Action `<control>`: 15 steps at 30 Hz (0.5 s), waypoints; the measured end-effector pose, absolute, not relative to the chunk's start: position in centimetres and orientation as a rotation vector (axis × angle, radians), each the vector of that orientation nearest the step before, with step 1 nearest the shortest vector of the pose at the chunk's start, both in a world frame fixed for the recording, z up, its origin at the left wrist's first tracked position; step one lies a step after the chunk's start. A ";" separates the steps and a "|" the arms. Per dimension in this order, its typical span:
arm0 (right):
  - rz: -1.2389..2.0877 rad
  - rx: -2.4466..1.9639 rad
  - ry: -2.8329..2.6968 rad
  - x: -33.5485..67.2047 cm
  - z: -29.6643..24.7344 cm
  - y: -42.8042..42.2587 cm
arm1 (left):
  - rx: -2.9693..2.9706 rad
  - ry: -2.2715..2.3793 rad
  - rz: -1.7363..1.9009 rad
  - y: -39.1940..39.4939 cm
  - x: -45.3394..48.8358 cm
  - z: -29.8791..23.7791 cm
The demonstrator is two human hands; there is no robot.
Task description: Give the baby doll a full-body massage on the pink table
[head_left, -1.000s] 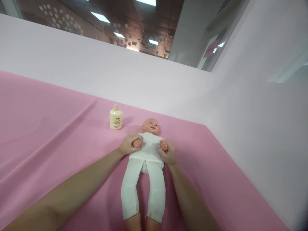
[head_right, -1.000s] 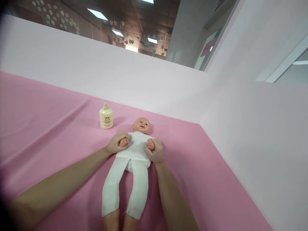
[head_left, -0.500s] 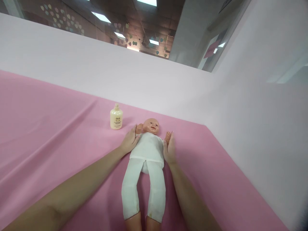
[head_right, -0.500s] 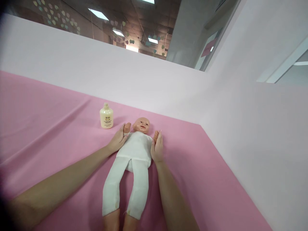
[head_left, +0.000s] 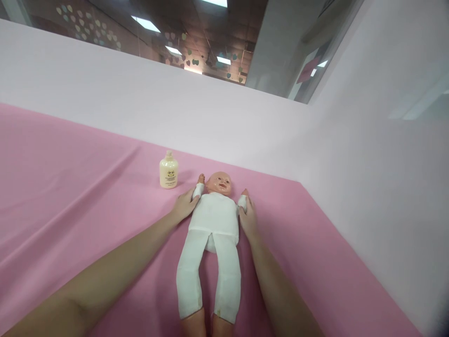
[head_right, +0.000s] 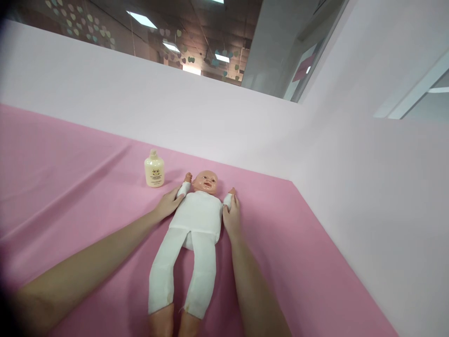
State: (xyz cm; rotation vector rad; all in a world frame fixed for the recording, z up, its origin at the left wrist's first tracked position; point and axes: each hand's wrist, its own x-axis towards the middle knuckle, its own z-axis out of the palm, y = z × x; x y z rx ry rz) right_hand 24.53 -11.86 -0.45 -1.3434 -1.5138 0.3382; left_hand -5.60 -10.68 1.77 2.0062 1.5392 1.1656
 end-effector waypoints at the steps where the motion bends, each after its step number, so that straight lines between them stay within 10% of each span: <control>1: 0.349 -1.339 -1.520 24.5 -0.3 -11.9 | 2.001 1.539 1.158 -10.7 -5.7 1.9; 15: 0.234 -1.190 -1.434 22.5 2.5 -14.2 | 1.787 1.290 1.426 -11.1 -5.4 2.1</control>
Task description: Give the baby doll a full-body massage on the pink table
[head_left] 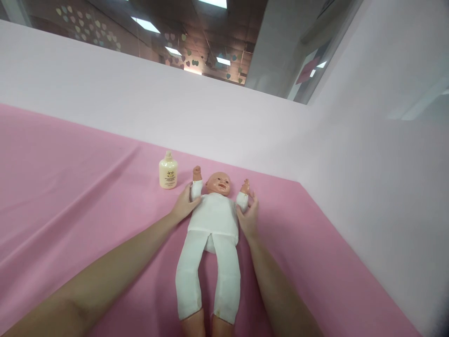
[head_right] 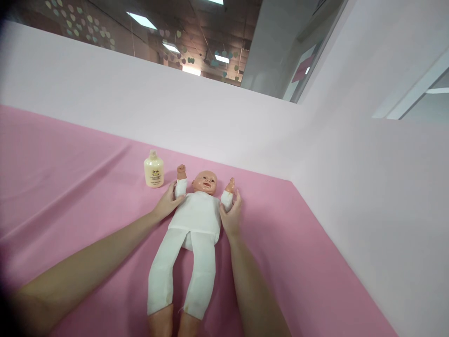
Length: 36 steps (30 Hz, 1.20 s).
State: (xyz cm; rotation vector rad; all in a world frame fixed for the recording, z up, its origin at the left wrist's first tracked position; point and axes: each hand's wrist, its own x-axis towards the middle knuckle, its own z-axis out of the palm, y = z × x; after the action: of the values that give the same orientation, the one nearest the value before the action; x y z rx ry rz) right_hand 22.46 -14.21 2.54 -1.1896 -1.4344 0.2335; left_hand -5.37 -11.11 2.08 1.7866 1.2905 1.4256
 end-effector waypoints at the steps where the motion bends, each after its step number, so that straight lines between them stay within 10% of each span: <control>1: 0.232 -1.168 -1.431 22.3 2.6 -14.3 | 1.791 1.245 1.450 -11.3 -5.3 2.2; 36: 0.299 -1.438 -1.652 23.3 1.2 -13.1 | 1.880 1.448 1.315 -9.7 -5.6 -0.2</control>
State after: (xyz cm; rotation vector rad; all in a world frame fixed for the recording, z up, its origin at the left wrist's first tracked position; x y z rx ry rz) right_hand 23.31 -13.07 1.17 -1.4377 -1.6521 0.2991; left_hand -5.59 -9.66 -0.19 1.8804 1.4481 1.3146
